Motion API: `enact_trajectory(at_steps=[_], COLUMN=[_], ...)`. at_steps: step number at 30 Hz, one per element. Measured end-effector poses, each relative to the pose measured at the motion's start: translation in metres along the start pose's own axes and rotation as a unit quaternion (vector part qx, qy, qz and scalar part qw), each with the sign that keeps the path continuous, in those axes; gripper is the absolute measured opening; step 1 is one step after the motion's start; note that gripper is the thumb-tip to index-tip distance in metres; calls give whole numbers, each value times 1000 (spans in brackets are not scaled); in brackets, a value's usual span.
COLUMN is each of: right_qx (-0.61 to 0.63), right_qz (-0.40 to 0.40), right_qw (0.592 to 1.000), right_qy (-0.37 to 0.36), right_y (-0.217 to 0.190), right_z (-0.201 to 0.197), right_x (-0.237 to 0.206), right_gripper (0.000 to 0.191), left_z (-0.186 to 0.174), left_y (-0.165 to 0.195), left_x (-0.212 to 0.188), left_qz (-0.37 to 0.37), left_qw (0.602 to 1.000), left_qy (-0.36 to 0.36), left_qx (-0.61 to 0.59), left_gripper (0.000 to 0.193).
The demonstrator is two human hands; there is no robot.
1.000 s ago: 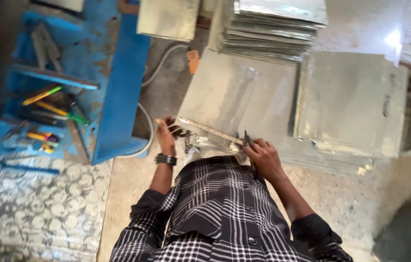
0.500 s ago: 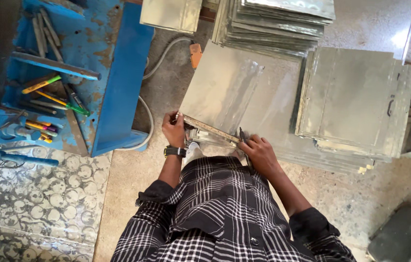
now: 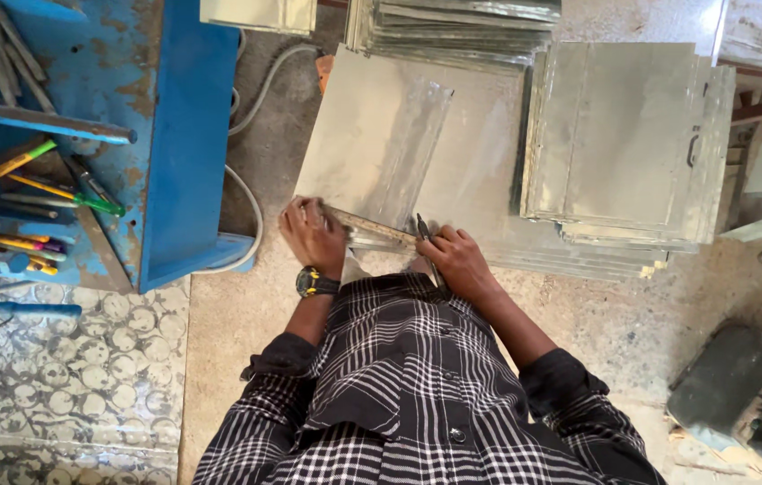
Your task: The person measures and marks lines on a stack of rectangular metal sheets using a ruler and a marker. They repeatedly pick up a sheet, align the ruler, draw a line, and place the sheet back into the stack.
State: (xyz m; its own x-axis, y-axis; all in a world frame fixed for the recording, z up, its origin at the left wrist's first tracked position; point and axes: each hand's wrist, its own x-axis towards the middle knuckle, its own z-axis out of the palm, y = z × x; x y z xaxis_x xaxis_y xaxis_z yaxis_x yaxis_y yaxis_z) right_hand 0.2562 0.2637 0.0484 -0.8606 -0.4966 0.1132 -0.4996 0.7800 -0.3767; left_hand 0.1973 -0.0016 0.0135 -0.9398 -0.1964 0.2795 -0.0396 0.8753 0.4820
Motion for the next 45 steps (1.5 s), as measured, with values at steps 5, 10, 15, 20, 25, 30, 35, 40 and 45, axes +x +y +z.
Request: enact_trajectory(at_steps=[5, 10, 15, 20, 25, 30, 35, 40, 45], right_qx=[-2, 5, 35, 64, 106, 128, 107, 82, 59], right_qz=[6, 8, -3, 14, 40, 48, 37, 17, 2], right_qw=[1000, 1000, 999, 998, 993, 990, 993, 996, 998], right_qy=[13, -5, 19, 5, 19, 39, 36, 15, 7], right_y=[-4, -6, -7, -3, -1, 1, 2, -4, -7], right_z=[1, -3, -5, -5, -4, 0, 3, 0, -2], right_x=[2, 8, 10, 10, 9, 5, 2, 5, 4], right_gripper=[21, 23, 20, 25, 25, 26, 28, 24, 22], left_z=[-1, -4, -7, -8, 4, 21, 41, 32, 8], left_y=[25, 40, 51, 62, 61, 45, 32, 41, 68], left_x=[-26, -29, -17, -12, -15, -39, -53, -56, -43], left_qz=[42, -35, -41, -74, -106, -24, -6, 11, -81], left_qw=[985, 966, 969, 952, 949, 979, 981, 979, 946], left_qy=[-91, -251, -228, -268, -277, -180, -165, -167, -292], left_qx=[143, 55, 87, 128, 105, 91, 107, 114, 114], left_gripper=[91, 140, 141, 141, 142, 136, 132, 129, 142])
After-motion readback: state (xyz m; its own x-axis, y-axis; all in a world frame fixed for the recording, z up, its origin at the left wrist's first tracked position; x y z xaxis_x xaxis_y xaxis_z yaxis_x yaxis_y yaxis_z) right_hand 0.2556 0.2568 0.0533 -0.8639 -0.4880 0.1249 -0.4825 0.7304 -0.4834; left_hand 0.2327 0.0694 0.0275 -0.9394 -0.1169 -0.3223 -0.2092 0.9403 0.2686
